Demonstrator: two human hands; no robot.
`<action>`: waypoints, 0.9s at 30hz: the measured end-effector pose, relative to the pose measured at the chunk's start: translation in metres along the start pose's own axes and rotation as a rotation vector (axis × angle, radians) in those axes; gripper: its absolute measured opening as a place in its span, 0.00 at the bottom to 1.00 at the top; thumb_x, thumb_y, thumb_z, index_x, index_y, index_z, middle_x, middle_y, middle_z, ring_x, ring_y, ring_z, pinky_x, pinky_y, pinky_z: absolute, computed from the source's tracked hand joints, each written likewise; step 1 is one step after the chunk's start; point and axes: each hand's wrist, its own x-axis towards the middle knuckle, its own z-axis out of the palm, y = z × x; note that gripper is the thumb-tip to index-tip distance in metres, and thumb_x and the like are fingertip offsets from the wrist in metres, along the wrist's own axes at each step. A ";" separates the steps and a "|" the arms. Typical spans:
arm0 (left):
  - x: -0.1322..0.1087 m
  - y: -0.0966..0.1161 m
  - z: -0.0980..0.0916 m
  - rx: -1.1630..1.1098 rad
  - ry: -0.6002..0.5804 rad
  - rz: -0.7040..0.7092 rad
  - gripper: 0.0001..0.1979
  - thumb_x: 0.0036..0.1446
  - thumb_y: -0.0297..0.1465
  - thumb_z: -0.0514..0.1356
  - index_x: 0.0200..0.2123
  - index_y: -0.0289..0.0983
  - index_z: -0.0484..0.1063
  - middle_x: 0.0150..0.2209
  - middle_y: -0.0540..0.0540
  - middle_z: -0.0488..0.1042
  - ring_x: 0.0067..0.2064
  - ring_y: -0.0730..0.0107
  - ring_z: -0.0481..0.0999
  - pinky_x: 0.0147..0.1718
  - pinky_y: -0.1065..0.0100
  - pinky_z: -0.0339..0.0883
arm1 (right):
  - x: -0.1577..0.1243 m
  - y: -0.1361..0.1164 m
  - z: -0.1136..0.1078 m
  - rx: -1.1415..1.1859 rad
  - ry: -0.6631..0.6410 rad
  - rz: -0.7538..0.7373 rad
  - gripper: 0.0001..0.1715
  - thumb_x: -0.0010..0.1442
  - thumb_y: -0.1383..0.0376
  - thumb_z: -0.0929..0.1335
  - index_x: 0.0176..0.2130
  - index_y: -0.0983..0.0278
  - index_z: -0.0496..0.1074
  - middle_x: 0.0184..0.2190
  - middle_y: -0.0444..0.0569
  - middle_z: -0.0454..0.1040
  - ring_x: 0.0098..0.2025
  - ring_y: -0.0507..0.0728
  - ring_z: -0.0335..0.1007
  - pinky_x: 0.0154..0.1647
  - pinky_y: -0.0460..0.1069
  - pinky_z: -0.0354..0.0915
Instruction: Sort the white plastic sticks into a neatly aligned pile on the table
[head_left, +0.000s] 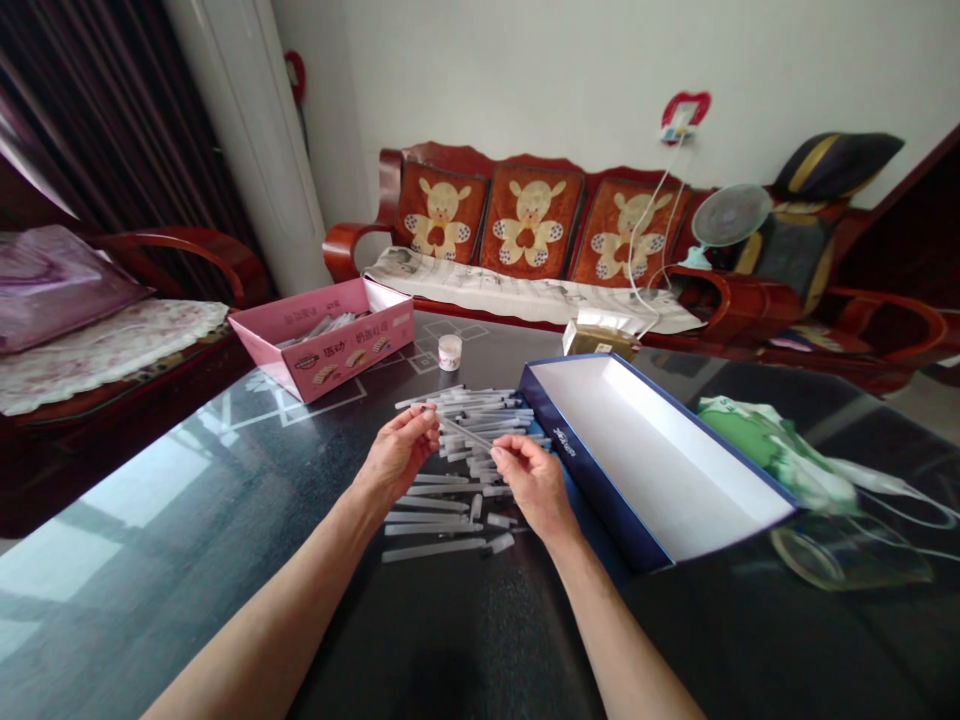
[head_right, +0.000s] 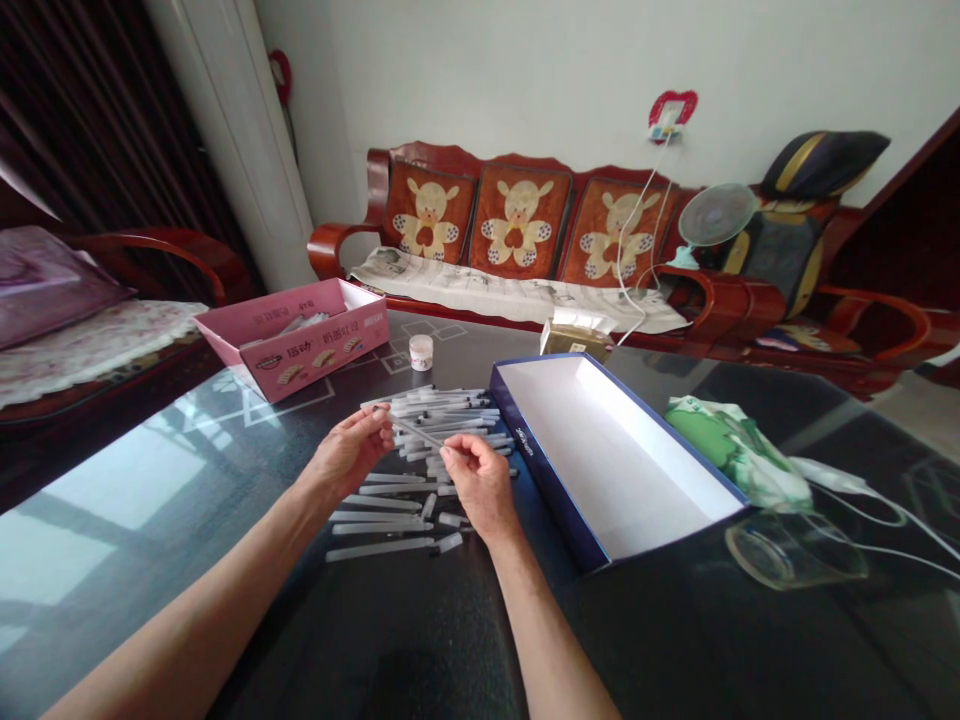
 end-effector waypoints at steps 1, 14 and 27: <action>-0.001 -0.001 0.000 -0.021 0.010 -0.016 0.16 0.44 0.32 0.69 0.36 0.33 0.70 0.25 0.53 0.69 0.25 0.80 0.69 0.26 0.75 0.66 | -0.002 -0.002 0.002 0.041 -0.035 0.040 0.13 0.53 0.56 0.69 0.34 0.63 0.72 0.26 0.44 0.73 0.26 0.52 0.68 0.27 0.46 0.64; -0.015 0.012 0.013 0.663 -0.066 0.332 0.19 0.57 0.42 0.57 0.46 0.36 0.71 0.21 0.54 0.64 0.21 0.79 0.63 0.19 0.76 0.57 | -0.002 0.003 0.006 0.240 0.031 0.161 0.19 0.55 0.52 0.68 0.39 0.63 0.73 0.30 0.48 0.77 0.30 0.54 0.73 0.28 0.46 0.66; -0.023 -0.024 0.003 1.652 -0.280 0.839 0.08 0.61 0.35 0.53 0.38 0.37 0.68 0.33 0.46 0.73 0.35 0.69 0.73 0.33 0.70 0.63 | -0.005 0.005 0.011 -0.040 -0.015 -0.011 0.18 0.56 0.53 0.67 0.33 0.65 0.75 0.27 0.47 0.76 0.31 0.55 0.71 0.32 0.46 0.65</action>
